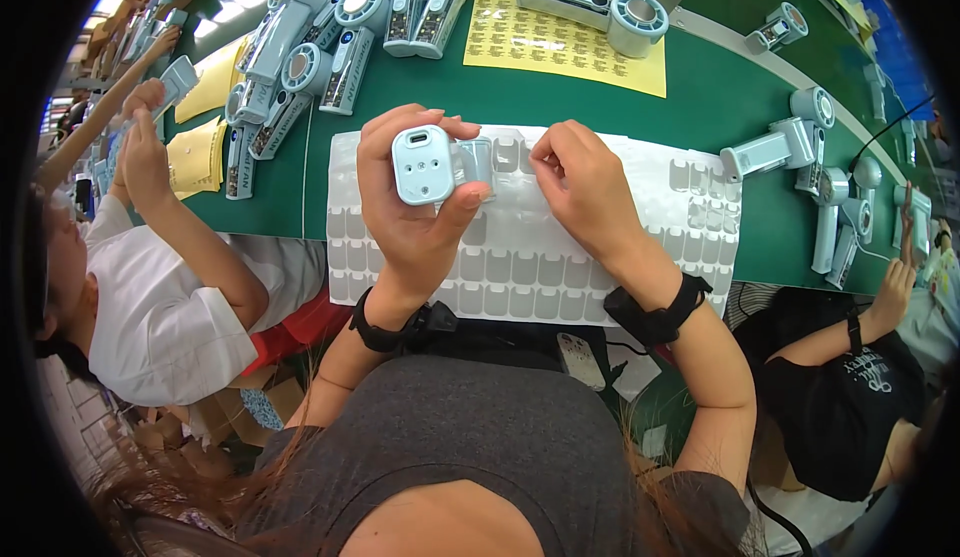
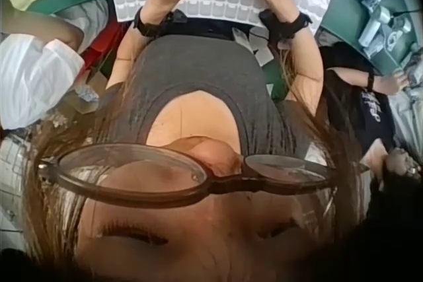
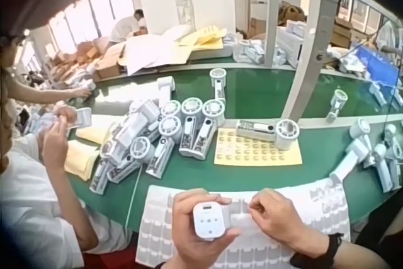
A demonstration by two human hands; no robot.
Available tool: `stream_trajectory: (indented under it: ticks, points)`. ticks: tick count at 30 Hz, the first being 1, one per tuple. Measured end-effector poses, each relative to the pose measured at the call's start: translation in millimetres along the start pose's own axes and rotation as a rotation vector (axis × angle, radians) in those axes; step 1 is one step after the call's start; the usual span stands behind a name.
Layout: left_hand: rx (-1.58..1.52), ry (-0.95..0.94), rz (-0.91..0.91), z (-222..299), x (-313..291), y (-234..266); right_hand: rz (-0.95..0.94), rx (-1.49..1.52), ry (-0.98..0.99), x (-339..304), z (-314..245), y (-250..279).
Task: The person peels a sticker from a sheet, presses it onto the base of a handheld fan, and sets the fan aside. This process is repeated for several handheld fans.
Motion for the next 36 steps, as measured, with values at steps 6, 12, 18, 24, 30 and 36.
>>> stream_trajectory:
  ticks: [6, 12, 18, 24, 30, 36]
  points:
    - [-0.097, 0.294, -0.025, -11, -5, -5, 0.024, -0.022, 0.106, 2, -1, -1]
    - [0.228, 0.354, -0.500, -23, 9, -15, 0.061, -0.030, -0.015, 2, 3, 4]
    - [0.325, 0.421, -0.676, -28, 24, -19, 0.054, 0.018, -0.134, 3, 2, 4]
    - [0.299, 0.409, -0.710, -34, 24, -18, -0.024, 0.292, -0.555, 12, 35, 0]
    - [0.313, 0.381, -0.692, -28, 17, -21, -0.004, 0.475, -0.735, 36, 26, 23]
    - [0.025, 0.142, -0.447, 2, 8, -19, 0.148, 0.617, -0.581, 35, -11, 65]
Point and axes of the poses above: each hand's wrist, its own x-axis towards the middle knuckle, its own y-axis out of the back of the hand, z = x × y, the point moved 5 cm from there along x, towards the middle knuckle, and after that the axes turned 14 degrees about z, right-handed, at the moved point
